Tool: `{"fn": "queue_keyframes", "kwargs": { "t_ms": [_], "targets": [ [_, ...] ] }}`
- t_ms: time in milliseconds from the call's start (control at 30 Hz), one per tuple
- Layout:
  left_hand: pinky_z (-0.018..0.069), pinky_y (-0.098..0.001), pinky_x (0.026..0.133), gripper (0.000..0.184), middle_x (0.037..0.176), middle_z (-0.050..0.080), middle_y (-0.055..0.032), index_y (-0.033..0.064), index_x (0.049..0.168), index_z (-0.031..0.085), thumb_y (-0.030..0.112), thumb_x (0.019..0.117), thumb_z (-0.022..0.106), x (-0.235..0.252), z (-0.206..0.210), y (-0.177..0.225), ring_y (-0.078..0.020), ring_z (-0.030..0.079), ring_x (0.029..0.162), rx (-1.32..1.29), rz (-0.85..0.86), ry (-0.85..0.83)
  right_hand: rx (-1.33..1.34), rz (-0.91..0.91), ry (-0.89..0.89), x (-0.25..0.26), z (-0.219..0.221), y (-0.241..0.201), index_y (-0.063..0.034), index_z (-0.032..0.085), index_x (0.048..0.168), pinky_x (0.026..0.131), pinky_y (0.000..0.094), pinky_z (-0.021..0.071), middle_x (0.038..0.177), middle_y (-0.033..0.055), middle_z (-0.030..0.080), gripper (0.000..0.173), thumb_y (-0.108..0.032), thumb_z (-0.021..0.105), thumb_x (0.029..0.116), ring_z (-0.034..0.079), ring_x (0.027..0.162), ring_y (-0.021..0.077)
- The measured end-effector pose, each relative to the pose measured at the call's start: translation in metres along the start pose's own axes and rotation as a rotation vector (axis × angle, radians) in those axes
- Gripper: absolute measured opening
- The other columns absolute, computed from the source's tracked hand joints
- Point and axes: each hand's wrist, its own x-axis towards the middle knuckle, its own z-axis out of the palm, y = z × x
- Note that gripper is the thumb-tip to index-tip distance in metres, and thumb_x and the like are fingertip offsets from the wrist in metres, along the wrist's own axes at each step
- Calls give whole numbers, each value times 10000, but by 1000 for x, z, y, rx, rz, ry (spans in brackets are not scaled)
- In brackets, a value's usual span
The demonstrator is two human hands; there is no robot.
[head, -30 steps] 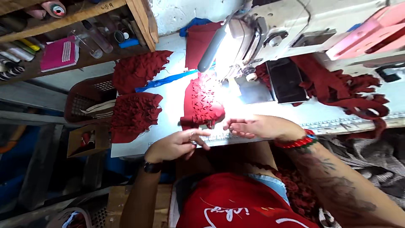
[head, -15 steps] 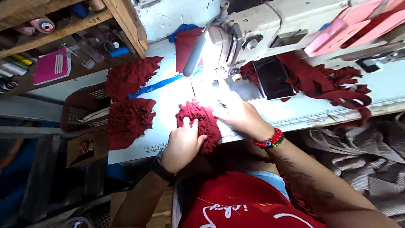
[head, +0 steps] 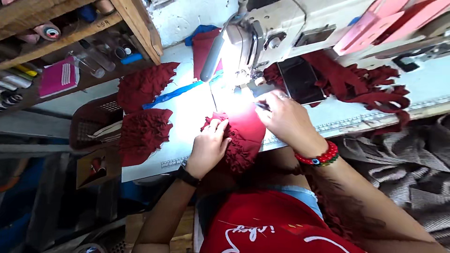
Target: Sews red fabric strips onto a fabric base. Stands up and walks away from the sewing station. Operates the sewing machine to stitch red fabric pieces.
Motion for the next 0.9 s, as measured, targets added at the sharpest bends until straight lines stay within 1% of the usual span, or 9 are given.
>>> {"fn": "queue_keyframes", "kwargs": {
  "t_ms": [167, 267, 300, 400, 500, 533, 600, 700, 900],
  "targets": [
    [564, -466, 929, 483, 1510, 565, -55, 74, 1408, 626, 384, 1058, 508, 12, 5, -6, -247, 664, 1192, 35, 72, -34, -30, -188, -180, -32, 12, 10, -94, 712, 1251, 788, 570, 574, 1083, 150, 735, 387, -34, 682, 870, 713, 948, 368],
    [563, -473, 920, 520, 1495, 577, -72, 63, 1416, 614, 413, 1041, 535, 21, 9, -7, -263, 672, 1167, 58, 67, -41, -106, -147, -195, -29, 13, 22, -48, 725, 1043, 739, 584, 564, 938, 179, 720, 214, -12, 707, 833, 701, 926, 414],
    [564, -476, 923, 525, 1493, 579, -77, 61, 1423, 608, 409, 1035, 546, 26, 10, -6, -265, 672, 1175, 67, 63, -43, -125, -136, -177, -25, 14, 27, -45, 726, 1018, 703, 586, 557, 963, 177, 717, 183, -20, 724, 836, 690, 930, 429],
    [575, -465, 901, 533, 1479, 587, -85, 61, 1407, 616, 423, 1020, 563, 43, 10, -6, -263, 682, 1142, 101, 61, -65, -141, -132, -155, -12, 11, 31, -82, 698, 1294, 769, 585, 561, 1450, 98, 609, 411, -51, 719, 885, 650, 1107, 426],
    [586, -469, 867, 486, 1355, 655, -96, 59, 1322, 659, 419, 1004, 587, 53, 9, -6, -264, 698, 1077, 93, 77, -66, -15, -292, -35, -9, 11, 25, -104, 751, 1099, 638, 525, 545, 1073, 114, 731, 289, -78, 636, 835, 684, 910, 370],
    [586, -473, 851, 477, 1295, 677, -104, 61, 1310, 664, 417, 1003, 583, 53, 9, -5, -269, 699, 1058, 95, 79, -66, -6, -319, -70, -10, 11, 23, -153, 767, 1144, 618, 499, 545, 1047, 79, 749, 355, -77, 610, 835, 690, 879, 335],
    [584, -480, 814, 491, 1253, 697, -99, 78, 1329, 659, 438, 1006, 572, 52, 7, -4, -275, 704, 1007, 114, 54, -90, -54, -227, -143, -5, 9, 26, -122, 739, 1183, 629, 560, 556, 1065, 124, 735, 326, -24, 620, 896, 695, 915, 388],
    [580, -484, 835, 543, 1396, 637, -80, 89, 1388, 621, 470, 1004, 565, 52, 7, -5, -273, 698, 1026, 116, 16, -108, -129, -95, -129, 7, 5, 36, -110, 656, 1378, 821, 616, 561, 1336, 132, 677, 432, -21, 605, 958, 663, 1124, 431],
    [536, -496, 979, 637, 1522, 548, -78, 80, 1482, 546, 522, 1025, 508, 62, 10, -9, -253, 635, 1251, 154, -7, -71, -104, -193, -181, 9, 16, 38, -150, 645, 1415, 718, 554, 552, 1458, 39, 616, 541, 28, 577, 908, 665, 1060, 392]
  ]
}}
